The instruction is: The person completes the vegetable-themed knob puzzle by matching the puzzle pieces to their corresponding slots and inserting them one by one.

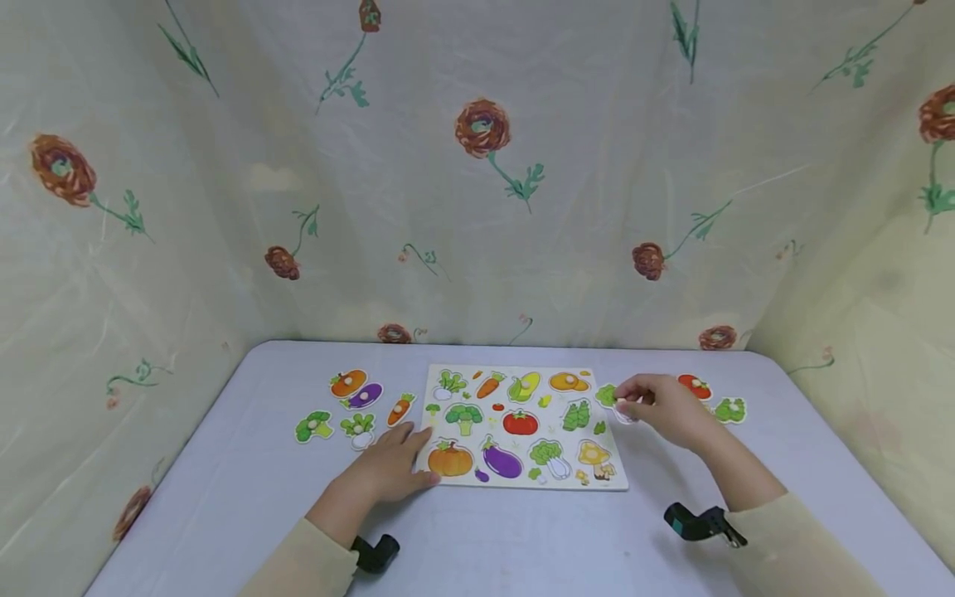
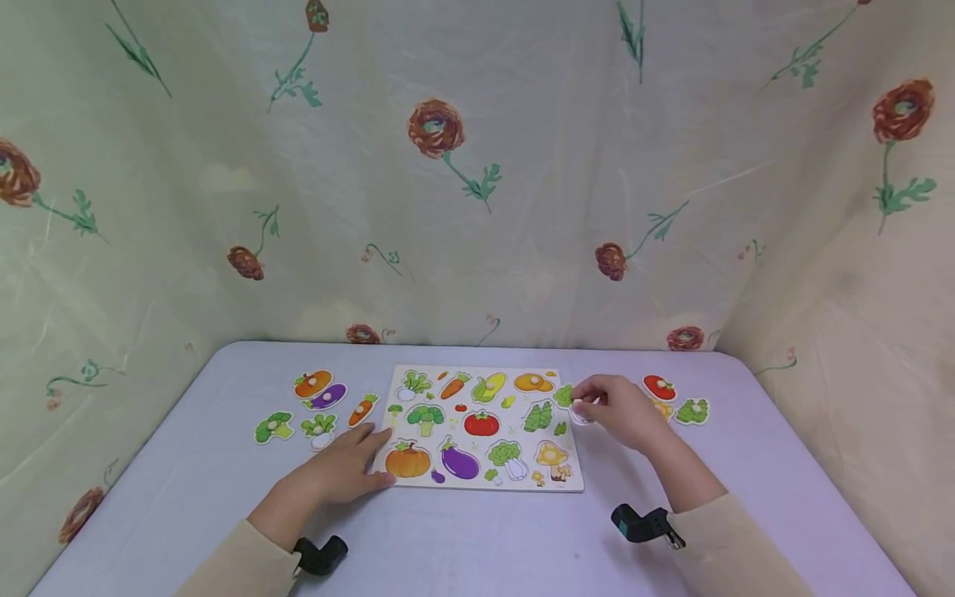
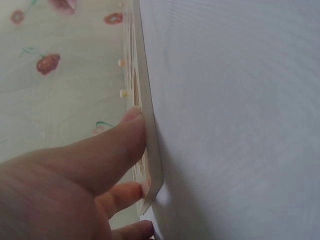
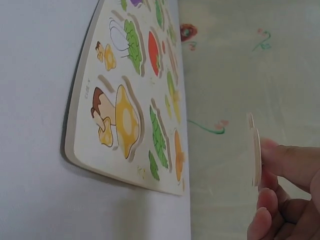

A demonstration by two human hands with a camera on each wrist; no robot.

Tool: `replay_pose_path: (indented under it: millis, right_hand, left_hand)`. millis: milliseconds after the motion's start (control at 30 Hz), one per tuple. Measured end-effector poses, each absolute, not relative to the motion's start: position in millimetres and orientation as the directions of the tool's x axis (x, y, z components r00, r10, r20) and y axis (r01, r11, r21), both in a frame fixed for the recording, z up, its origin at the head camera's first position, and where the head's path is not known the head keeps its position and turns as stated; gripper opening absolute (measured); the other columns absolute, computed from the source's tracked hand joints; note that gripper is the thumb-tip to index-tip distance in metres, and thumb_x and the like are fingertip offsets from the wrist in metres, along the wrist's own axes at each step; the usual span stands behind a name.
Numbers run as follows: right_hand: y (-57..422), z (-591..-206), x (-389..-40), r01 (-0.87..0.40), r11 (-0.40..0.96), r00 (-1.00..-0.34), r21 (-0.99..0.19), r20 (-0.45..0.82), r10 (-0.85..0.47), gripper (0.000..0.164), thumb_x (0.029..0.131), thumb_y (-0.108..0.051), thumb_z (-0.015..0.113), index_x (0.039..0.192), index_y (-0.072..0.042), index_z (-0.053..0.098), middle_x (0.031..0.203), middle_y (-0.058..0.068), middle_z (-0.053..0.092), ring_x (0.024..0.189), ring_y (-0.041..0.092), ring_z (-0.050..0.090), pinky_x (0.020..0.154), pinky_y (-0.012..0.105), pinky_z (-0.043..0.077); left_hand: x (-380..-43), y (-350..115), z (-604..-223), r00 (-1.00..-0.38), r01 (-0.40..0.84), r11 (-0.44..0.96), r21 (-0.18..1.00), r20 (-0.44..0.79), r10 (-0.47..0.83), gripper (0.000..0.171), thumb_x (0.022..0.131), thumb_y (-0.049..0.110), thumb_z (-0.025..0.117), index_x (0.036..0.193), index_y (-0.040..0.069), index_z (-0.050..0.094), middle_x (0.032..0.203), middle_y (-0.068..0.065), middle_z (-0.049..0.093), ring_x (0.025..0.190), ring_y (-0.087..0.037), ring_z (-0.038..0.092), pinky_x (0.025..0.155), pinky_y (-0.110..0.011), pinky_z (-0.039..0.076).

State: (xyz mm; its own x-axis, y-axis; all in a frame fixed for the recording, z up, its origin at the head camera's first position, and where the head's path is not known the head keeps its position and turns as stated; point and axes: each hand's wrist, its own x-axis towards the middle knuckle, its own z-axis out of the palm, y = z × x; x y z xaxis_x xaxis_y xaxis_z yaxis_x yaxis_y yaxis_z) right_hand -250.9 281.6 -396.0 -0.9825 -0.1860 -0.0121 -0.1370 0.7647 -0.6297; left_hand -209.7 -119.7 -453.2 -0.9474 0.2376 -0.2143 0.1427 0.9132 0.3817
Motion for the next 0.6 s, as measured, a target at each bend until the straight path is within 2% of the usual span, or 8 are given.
replay_pose_path:
  millis: [600]
  right_hand:
    - [246, -401, -232, -0.207, 0.72, -0.959, -0.662, -0.008, -0.283, 0.012, 0.093, -0.014, 0.072, 0.103, -0.008, 0.07, 0.091, 0.003, 0.061, 0.084, 0.021, 0.052, 0.065, 0.026, 0.047]
  left_hand:
    - [-209, -119, -452, -0.947, 0.147, 0.914, 0.378, -0.213, 0.241, 0.074, 0.09, 0.047, 0.071, 0.153, 0.017, 0.043, 0.16, -0.017, 0.03, 0.148, -0.04, 0.026, 0.113, -0.064, 0.029]
